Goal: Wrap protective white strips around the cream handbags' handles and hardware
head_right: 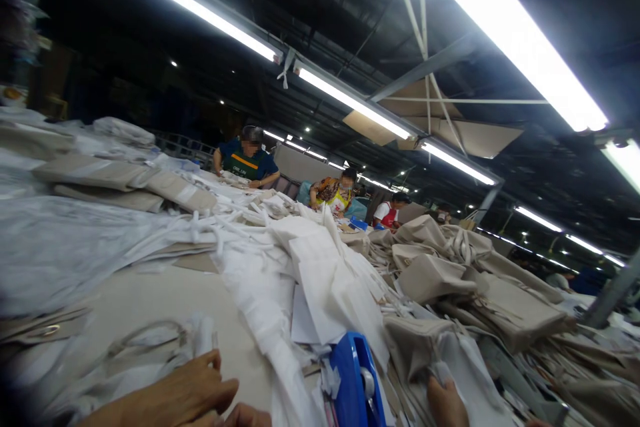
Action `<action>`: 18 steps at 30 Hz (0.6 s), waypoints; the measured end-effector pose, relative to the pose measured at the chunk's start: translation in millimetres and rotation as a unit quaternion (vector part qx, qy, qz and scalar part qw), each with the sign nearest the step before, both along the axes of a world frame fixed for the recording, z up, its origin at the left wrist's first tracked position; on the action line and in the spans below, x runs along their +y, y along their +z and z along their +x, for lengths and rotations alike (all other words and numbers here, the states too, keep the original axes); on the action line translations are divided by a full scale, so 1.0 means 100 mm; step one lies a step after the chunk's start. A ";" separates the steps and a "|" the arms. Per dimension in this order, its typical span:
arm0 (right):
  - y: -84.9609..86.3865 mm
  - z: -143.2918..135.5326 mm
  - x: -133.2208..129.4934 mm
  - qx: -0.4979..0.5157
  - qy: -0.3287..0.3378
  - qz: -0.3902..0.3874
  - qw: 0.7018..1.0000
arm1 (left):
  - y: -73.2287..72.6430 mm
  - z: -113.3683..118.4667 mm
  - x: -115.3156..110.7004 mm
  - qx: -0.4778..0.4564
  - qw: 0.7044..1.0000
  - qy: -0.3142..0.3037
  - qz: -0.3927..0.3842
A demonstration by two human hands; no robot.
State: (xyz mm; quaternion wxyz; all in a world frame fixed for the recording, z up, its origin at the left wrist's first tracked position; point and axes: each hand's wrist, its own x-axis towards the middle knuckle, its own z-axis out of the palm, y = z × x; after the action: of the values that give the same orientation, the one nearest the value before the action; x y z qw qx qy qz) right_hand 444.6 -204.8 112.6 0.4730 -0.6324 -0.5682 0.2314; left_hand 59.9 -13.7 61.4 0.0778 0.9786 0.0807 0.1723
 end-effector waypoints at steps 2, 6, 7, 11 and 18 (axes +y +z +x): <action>-0.04 -0.01 0.01 0.000 0.006 -0.003 1.000 | -0.04 0.02 0.02 -0.003 1.000 -0.003 -0.002; -0.07 0.04 0.03 -0.008 0.055 -0.014 0.998 | -0.13 0.09 0.07 0.002 1.000 -0.024 -0.009; -0.05 0.06 0.04 -0.012 0.072 -0.021 0.997 | -0.16 0.11 0.08 0.006 1.000 -0.024 -0.010; 0.07 -0.07 0.09 -0.023 0.086 -0.046 0.995 | -0.25 0.15 0.09 0.010 1.000 -0.010 -0.007; -0.40 -1.88 0.50 0.046 0.040 -0.046 0.997 | -0.34 0.20 0.08 0.001 1.000 -0.017 0.008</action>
State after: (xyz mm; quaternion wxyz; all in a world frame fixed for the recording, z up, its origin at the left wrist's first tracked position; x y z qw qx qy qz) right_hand 256.8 -154.7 72.6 0.4594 -0.6190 -0.5591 0.3051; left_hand 80.0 -5.7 27.6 0.0729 0.9806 0.0632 0.1707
